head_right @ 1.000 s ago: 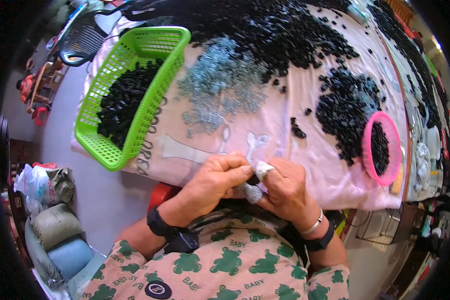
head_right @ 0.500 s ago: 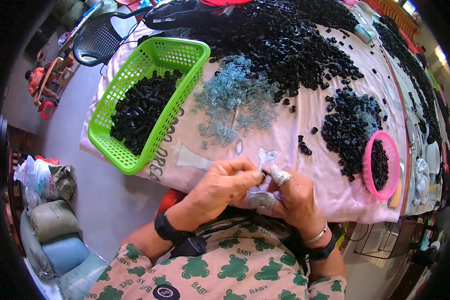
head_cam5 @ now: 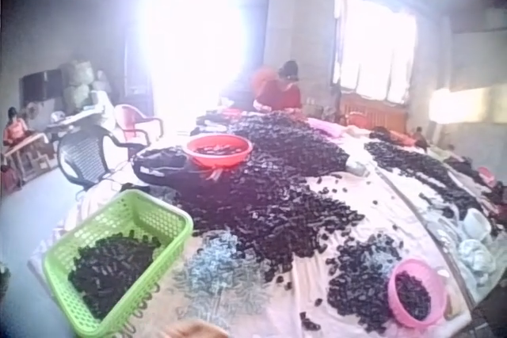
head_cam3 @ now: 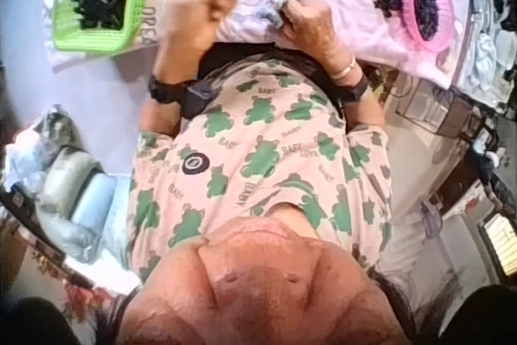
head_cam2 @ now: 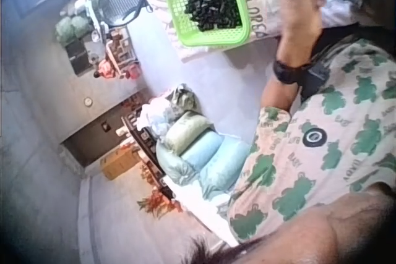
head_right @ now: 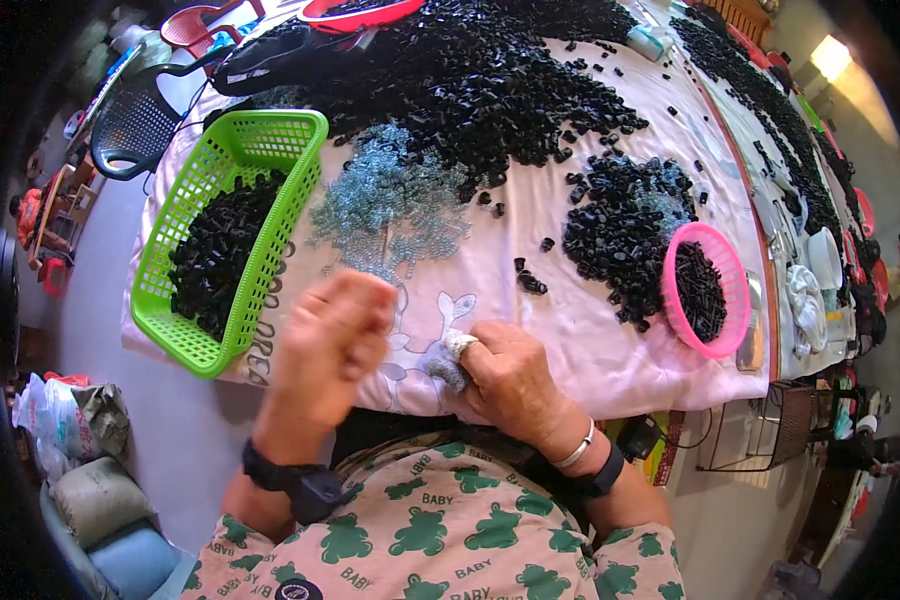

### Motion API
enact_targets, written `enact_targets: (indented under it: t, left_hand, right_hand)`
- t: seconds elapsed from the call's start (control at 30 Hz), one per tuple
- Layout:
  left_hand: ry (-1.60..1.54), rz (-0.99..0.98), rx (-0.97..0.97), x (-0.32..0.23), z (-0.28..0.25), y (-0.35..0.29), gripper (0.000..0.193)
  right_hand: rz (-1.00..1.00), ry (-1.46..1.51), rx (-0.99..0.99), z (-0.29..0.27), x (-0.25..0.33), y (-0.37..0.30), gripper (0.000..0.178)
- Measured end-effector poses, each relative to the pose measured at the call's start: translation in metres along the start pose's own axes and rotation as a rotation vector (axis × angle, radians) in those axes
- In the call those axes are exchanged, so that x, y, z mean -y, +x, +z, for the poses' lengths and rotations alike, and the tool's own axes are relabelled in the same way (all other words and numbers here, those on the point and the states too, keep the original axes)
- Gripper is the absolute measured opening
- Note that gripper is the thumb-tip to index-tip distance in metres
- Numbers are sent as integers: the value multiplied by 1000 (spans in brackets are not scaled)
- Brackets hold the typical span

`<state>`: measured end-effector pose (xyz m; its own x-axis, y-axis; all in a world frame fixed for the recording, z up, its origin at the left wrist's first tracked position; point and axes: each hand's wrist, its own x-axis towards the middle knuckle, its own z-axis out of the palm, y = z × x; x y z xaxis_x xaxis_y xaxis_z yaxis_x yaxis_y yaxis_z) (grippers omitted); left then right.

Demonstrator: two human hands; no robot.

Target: Sorting and preparing small rubber/plastic footwear components at an assembly table.

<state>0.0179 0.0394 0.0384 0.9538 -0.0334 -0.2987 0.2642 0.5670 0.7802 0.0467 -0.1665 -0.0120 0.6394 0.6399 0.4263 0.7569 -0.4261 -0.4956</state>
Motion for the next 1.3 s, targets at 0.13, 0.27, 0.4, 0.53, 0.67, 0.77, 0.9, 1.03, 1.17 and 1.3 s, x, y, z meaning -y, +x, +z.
enact_targets:
  t: [0.13,0.27,0.4,0.53,0.67,0.77,0.9,1.03,1.17,1.3]
  left_hand:
    - [80,-161,59,50,9,17,13]
    - [153,-136,80,50,9,22,13]
    - [194,-76,51,60,-7,23,14]
    - [151,-55,97,58,-12,21,14]
    - [138,-41,103,59,-14,24,15]
    - [105,-53,108,60,-15,25,15]
    - [94,-32,124,59,-15,26,14]
    - [121,-36,118,58,-13,26,14]
    - [126,-54,121,58,-12,26,14]
    - [97,-49,132,57,-13,27,14]
  right_hand:
    - [11,35,-17,-3,-2,-3,20]
    - [202,43,30,-24,-6,-4,14]
    - [380,-136,-100,-47,-26,-4,9]
    - [467,-307,-10,-64,-39,-9,9]
    - [358,-268,-30,-50,-41,-6,28]
    - [338,-252,-14,-43,-33,-10,34]
    - [414,-220,-62,-48,-31,-17,37]
    - [420,-173,-74,-53,-32,-17,43]
    - [388,-155,-30,-50,-29,-4,42]
    - [386,-387,1,-51,-35,-1,36]
